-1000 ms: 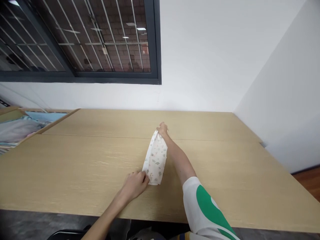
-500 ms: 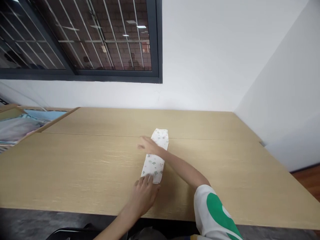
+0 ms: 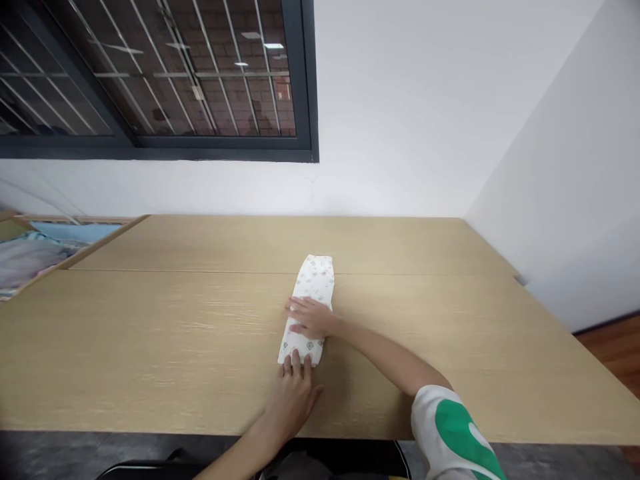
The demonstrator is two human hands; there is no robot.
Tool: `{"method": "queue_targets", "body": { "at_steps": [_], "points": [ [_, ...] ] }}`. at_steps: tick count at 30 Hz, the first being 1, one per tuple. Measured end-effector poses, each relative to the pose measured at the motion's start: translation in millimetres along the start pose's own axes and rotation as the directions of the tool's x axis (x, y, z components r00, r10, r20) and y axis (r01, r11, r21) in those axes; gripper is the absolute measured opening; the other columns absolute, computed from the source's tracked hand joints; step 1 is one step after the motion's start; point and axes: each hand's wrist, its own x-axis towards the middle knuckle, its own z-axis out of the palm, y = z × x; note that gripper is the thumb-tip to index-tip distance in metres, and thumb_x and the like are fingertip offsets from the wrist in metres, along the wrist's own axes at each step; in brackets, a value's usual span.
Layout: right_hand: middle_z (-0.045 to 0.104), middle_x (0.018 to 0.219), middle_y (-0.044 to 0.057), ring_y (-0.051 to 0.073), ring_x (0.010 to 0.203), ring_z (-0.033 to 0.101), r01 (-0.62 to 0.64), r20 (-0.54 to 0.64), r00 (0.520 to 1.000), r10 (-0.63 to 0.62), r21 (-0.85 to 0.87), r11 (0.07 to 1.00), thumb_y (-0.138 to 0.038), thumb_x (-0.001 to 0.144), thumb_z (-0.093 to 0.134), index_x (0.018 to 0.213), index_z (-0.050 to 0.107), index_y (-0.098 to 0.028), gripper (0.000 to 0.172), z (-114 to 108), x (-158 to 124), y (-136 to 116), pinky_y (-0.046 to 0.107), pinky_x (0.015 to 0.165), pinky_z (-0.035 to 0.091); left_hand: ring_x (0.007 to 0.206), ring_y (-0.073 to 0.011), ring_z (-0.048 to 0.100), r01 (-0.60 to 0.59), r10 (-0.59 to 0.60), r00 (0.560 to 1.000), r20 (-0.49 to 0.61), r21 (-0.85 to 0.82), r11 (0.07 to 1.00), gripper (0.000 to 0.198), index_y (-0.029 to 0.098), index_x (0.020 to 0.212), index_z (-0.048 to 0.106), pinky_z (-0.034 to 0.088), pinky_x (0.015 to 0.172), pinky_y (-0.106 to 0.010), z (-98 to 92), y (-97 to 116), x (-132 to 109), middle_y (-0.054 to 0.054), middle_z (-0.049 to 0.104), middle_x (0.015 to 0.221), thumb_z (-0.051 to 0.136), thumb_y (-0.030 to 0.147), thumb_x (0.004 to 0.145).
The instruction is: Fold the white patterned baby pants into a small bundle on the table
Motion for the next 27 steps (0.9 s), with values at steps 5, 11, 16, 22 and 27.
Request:
{"method": "queue_targets", "body": {
  "at_steps": [5, 11, 16, 22, 27],
  "points": [
    [0.037, 0.165, 0.015, 0.030, 0.155, 0.031, -0.192, 0.011, 0.981, 0.193, -0.033, 0.981, -0.046, 0.108, 0.046, 0.159, 0.043, -0.018, 0.058, 3.5, 22.0, 61.8, 0.053, 0.126, 0.025, 0.135, -0.0486, 0.055, -0.002, 0.002, 1.000, 0.011, -0.003, 1.000, 0.065, 0.006, 0.150, 0.054, 0.049, 0.107, -0.056, 3.2, -1.8, -1.4, -0.036, 0.048, 0.150, 0.063, 0.041, 0.096],
    [0.037, 0.165, 0.012, 0.030, 0.156, 0.030, -0.438, -0.007, 0.899, 0.439, 0.045, 0.898, -0.043, 0.104, 0.051, 0.155, 0.050, -0.021, 0.055, -5.1, 46.4, 120.8, 0.052, 0.129, 0.020, 0.132, -0.0466, 0.058, -0.013, 0.013, 1.000, -0.024, 0.007, 1.000, 0.060, 0.008, 0.148, 0.056, 0.051, 0.105, -0.057, 8.9, -2.4, -3.1, -0.033, 0.054, 0.147, 0.060, 0.039, 0.097],
    [0.033, 0.167, 0.011, 0.028, 0.157, 0.026, -0.486, 0.002, 0.873, 0.487, 0.057, 0.872, -0.041, 0.105, 0.047, 0.157, 0.046, -0.018, 0.057, -14.3, 56.4, 140.7, 0.050, 0.129, 0.017, 0.132, -0.0462, 0.058, -0.027, 0.027, 0.999, -0.025, -0.001, 1.000, 0.054, 0.007, 0.146, 0.058, 0.052, 0.104, -0.057, 6.3, -4.8, -1.9, -0.034, 0.054, 0.146, 0.058, 0.031, 0.097],
    [0.032, 0.168, 0.016, 0.028, 0.159, 0.021, -0.420, -0.129, 0.901, 0.414, -0.025, 0.907, -0.026, 0.101, 0.044, 0.157, 0.042, -0.011, 0.058, -32.0, 52.9, 116.3, 0.050, 0.130, 0.016, 0.120, -0.0337, 0.066, -0.119, 0.136, 0.979, 0.154, -0.115, 0.986, 0.043, 0.012, 0.135, 0.062, 0.054, 0.097, -0.045, -26.5, -32.8, 13.3, -0.026, 0.062, 0.137, 0.049, 0.008, 0.094],
    [0.059, 0.142, 0.020, 0.034, 0.134, 0.052, -0.355, -0.142, 0.928, 0.344, -0.061, 0.933, -0.028, 0.104, 0.044, 0.131, 0.064, -0.013, 0.037, -49.9, 15.6, 44.6, 0.053, 0.112, 0.040, 0.115, -0.0264, 0.063, -0.191, 0.231, 0.967, 0.107, -0.299, 0.935, 0.024, 0.019, 0.113, 0.064, 0.048, 0.102, -0.038, -44.8, -76.4, 28.3, -0.010, 0.067, 0.119, 0.057, 0.012, 0.091]
  ]
}}
